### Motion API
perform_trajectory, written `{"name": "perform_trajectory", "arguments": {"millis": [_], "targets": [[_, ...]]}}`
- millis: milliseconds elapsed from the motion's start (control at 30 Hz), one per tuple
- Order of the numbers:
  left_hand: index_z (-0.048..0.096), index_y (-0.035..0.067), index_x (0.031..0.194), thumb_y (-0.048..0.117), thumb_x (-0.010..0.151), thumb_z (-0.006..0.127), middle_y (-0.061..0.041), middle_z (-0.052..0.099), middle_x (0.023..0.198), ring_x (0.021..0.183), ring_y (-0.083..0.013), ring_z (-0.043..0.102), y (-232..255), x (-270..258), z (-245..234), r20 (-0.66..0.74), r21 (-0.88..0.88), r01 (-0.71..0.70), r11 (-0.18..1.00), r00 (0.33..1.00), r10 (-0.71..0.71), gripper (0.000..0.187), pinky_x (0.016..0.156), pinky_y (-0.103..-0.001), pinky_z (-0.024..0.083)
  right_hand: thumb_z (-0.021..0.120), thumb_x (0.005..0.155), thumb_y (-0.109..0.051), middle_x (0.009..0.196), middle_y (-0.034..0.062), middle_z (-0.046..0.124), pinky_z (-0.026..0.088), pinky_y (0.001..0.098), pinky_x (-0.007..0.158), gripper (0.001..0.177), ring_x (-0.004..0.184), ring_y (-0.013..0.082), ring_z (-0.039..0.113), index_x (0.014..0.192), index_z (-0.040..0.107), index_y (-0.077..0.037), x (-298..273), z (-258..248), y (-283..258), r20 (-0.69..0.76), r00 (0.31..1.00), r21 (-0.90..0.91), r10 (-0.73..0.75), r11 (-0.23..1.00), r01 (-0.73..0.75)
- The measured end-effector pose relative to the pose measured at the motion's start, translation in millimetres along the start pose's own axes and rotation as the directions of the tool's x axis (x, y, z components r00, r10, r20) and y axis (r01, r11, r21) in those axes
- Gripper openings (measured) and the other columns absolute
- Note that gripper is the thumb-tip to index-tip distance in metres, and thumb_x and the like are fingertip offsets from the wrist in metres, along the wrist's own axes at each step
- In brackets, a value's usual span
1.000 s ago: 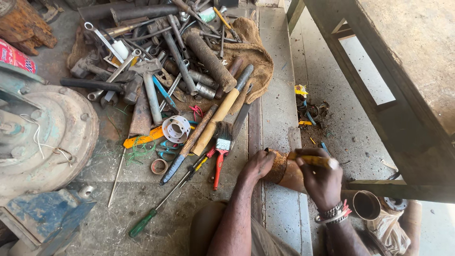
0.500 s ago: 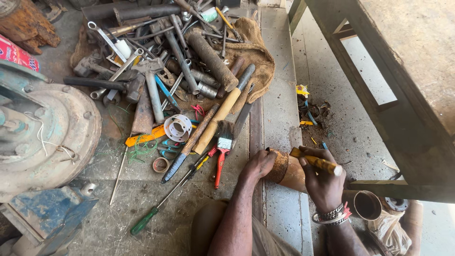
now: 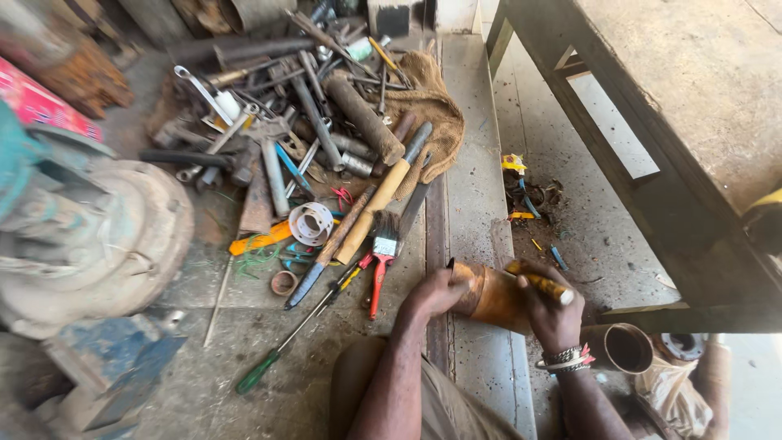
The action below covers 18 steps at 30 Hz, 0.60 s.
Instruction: The person sits on the floor and uses a yellow-handled scraper to remove rust and debris from a cylindrical metal pipe. They hold the pipe with one hand and scrape the surface with the other, rotating the pipe to access different areas.
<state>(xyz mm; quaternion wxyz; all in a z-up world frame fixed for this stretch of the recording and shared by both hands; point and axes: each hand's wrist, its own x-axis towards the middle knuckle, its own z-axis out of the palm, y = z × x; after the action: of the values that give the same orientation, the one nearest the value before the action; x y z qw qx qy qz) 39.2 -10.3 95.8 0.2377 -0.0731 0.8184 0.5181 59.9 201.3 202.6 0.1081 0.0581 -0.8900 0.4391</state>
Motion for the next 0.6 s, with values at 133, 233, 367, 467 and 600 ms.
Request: {"name": "perform_trajectory", "arguments": {"millis": [133, 233, 367, 467, 600], "targets": [[0.057, 0.009, 0.135, 0.032, 0.073, 0.089, -0.012, 0.064, 0.136, 0.127, -0.0277, 0.060, 14, -51, -3, 0.041, 0.423, 0.144, 0.895, 0.983, -0.178, 0.074, 0.113, -0.045, 0.042, 0.079, 0.089, -0.016, 0.109, 0.0138, 0.078, 0.058, 0.0323, 0.085, 0.027, 0.097, 0.0197, 0.076, 0.114, 0.076, -0.007, -26, 2, 20, -0.127, 0.990, 0.071, 0.056, 0.996, -0.048], [0.049, 0.006, 0.141, 0.029, 0.070, 0.092, -0.016, 0.058, 0.141, 0.130, -0.0301, 0.056, 4, -59, 3, -0.009, 0.151, 0.076, 0.986, 0.997, -0.075, 0.086, 0.113, -0.044, 0.044, 0.078, 0.094, -0.013, 0.102, 0.0123, 0.080, 0.058, 0.0304, 0.085, 0.024, 0.093, 0.0201, 0.075, 0.116, 0.075, -0.006, -38, 7, 36, -0.083, 0.970, 0.236, 0.228, 0.950, -0.203], [0.045, 0.005, 0.152, 0.033, 0.088, 0.084, -0.015, 0.046, 0.152, 0.138, -0.0288, 0.049, -11, -61, 12, -0.202, -0.126, 0.117, 0.985, 0.969, -0.141, 0.081, 0.114, -0.044, 0.038, 0.073, 0.098, -0.009, 0.118, 0.0114, 0.075, 0.059, 0.0324, 0.094, 0.021, 0.105, 0.0196, 0.072, 0.117, 0.069, -0.002, -44, 12, 55, -0.242, 0.957, 0.531, 0.162, 0.848, -0.009], [0.059, 0.003, 0.142, 0.028, 0.085, 0.079, -0.014, 0.065, 0.135, 0.124, -0.0254, 0.064, -8, -62, 20, -0.274, -0.012, 0.119, 0.993, 0.955, -0.117, 0.065, 0.107, -0.038, 0.048, 0.072, 0.099, -0.009, 0.119, 0.0125, 0.073, 0.062, 0.0371, 0.096, 0.019, 0.107, 0.0230, 0.073, 0.116, 0.066, -0.001, -38, 16, 69, -0.296, 0.883, 0.755, 0.364, 0.656, -0.017], [0.054, -0.002, 0.135, 0.016, 0.080, 0.082, -0.014, 0.069, 0.127, 0.117, -0.0228, 0.067, 5, -54, 31, -0.389, -0.024, -0.084, 0.996, 0.919, 0.068, 0.063, 0.104, -0.035, 0.052, 0.069, 0.101, -0.018, 0.114, 0.0154, 0.071, 0.062, 0.0459, 0.090, 0.025, 0.101, 0.0313, 0.073, 0.119, 0.058, -0.003, -26, 11, 98, -0.108, 0.682, 0.950, 0.724, 0.276, -0.143]]}}
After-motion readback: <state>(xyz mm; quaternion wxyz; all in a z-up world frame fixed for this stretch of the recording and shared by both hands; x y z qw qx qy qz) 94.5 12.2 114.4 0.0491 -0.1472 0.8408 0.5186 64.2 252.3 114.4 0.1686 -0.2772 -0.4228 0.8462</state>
